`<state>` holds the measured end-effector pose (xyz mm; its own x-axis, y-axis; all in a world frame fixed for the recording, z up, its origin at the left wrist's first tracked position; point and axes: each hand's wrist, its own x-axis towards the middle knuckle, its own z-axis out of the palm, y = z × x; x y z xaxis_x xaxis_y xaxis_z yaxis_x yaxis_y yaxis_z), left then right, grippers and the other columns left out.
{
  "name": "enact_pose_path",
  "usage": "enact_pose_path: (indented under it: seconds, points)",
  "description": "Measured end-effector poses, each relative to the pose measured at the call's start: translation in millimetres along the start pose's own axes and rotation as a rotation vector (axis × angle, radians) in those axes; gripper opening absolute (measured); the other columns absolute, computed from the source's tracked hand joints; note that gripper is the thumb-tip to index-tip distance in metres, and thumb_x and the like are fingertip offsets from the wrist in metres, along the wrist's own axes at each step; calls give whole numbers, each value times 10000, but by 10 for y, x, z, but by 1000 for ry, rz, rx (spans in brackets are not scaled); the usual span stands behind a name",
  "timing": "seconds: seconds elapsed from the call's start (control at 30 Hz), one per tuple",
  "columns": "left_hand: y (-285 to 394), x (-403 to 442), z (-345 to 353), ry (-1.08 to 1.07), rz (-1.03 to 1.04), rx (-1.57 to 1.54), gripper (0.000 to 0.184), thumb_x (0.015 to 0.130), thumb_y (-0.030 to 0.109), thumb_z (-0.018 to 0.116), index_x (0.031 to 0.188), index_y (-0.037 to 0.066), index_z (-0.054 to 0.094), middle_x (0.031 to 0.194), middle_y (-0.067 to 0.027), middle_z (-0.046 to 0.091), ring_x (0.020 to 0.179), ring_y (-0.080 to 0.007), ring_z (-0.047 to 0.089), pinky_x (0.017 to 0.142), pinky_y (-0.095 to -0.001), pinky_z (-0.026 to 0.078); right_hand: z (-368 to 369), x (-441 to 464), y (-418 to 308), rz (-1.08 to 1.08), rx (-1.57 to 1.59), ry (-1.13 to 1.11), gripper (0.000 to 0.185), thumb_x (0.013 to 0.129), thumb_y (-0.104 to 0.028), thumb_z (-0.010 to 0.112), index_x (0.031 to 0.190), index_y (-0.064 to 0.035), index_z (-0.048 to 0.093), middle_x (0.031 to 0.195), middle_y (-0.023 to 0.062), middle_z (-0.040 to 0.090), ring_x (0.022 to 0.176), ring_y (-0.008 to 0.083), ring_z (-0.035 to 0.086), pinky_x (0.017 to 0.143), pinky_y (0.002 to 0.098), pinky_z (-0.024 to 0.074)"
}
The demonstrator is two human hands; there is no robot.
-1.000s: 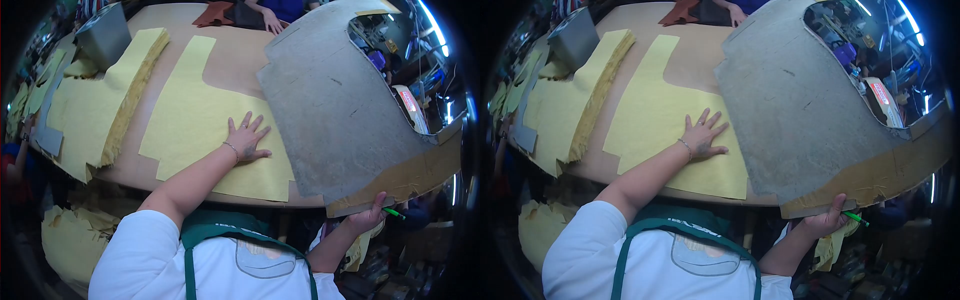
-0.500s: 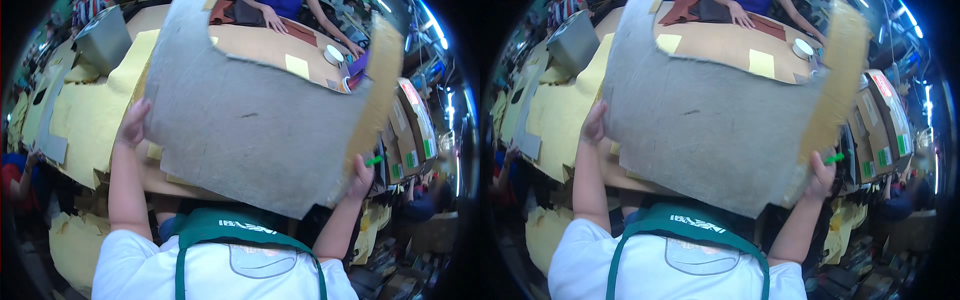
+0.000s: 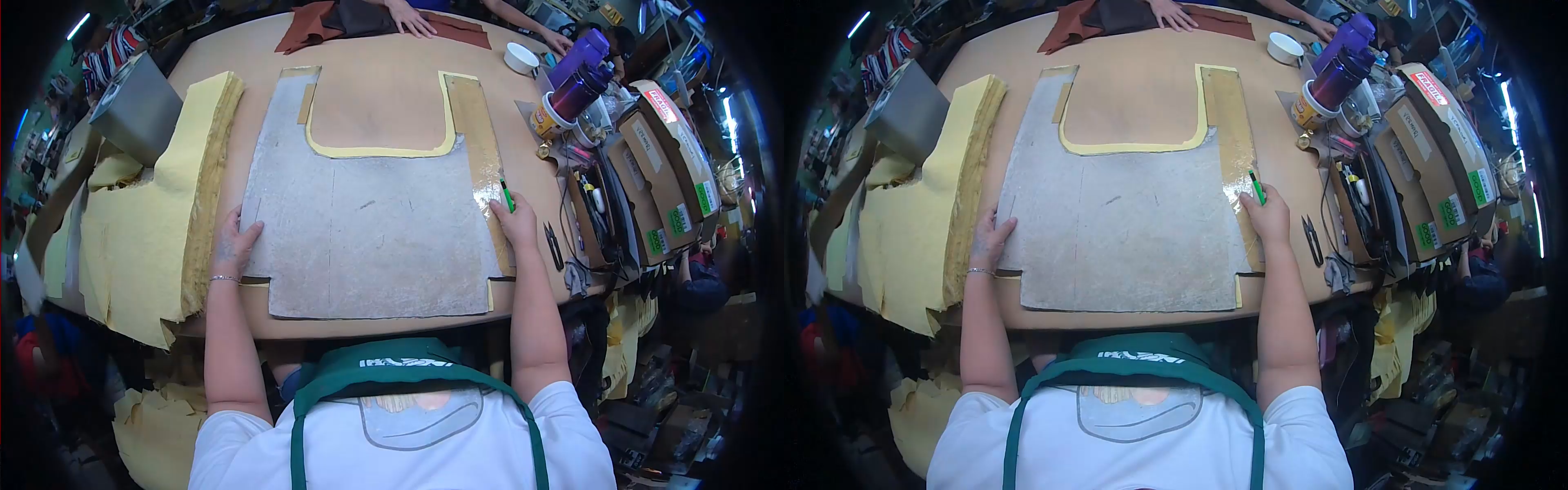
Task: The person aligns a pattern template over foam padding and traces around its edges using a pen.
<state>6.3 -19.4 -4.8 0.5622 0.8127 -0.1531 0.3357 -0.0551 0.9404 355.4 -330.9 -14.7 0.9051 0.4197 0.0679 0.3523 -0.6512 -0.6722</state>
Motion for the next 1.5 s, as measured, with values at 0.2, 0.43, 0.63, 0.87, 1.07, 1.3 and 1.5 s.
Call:
enact_pose_path:
  seconds: [0.2, 0.43, 0.63, 0.87, 1.07, 1.3, 1.5]
  points:
    - [-13, 4, 25, 94, 126, 423, 572, 692, 144, 634, 1172, -62, 401, 1130, -205, 496, 1025, -247, 494, 874, -309, 380, 9, 14, 22, -20, 8, -28, 476, 682, -312, 664, 1047, -24, 559, 921, 196, 597, 873, 284, 587, 760, 330, 446]
    - [-47, 32, -16, 77, 132, 436, 560, 673, 185, 651, 1149, -31, 451, 1064, -228, 517, 970, -292, 508, 860, -344, 386, 6, -22, -83, -56, -225, 45, 497, 669, -358, 666, 1039, -40, 572, 845, 230, 564, 820, 334, 559, 740, 371, 441]
    - [34, 119, 46, 235, 19, 845, 538, 651, 223, 674, 1092, -27, 493, 971, -206, 543, 945, -309, 507, 821, -344, 404, 20, -106, -124, -54, -362, 143, 485, 650, -324, 684, 977, 15, 568, 826, 237, 559, 790, 345, 557, 707, 380, 445]
    - [43, 304, 3, 136, -141, 602, 535, 592, 263, 720, 988, -19, 496, 1016, -205, 506, 942, -301, 504, 823, -330, 407, 28, 106, -12, 154, -103, 6, 372, 624, -205, 716, 838, 49, 550, 782, 178, 595, 720, 296, 585, 681, 375, 451]
    - [48, 287, 39, 188, -78, 674, 585, 578, 253, 735, 1027, -10, 467, 1021, -196, 529, 935, -290, 520, 815, -332, 418, 63, 140, 8, 146, -183, 39, 374, 610, -193, 725, 830, 49, 545, 809, 184, 586, 759, 292, 582, 692, 373, 450]
    - [-39, 404, -5, 102, -207, 396, 620, 581, 236, 753, 1044, -41, 447, 1012, -187, 539, 910, -250, 538, 795, -313, 431, 32, 161, -1, 162, -128, 12, 376, 591, -188, 730, 829, 38, 547, 787, 175, 590, 741, 290, 585, 672, 356, 453]
    - [148, 432, 200, 148, -163, 421, 607, 588, 244, 749, 1035, -56, 467, 921, -196, 574, 836, -258, 567, 745, -321, 455, 154, 558, 140, 79, -73, 44, 365, 571, -193, 737, 820, 7, 560, 768, 159, 601, 727, 288, 591, 659, 356, 459]
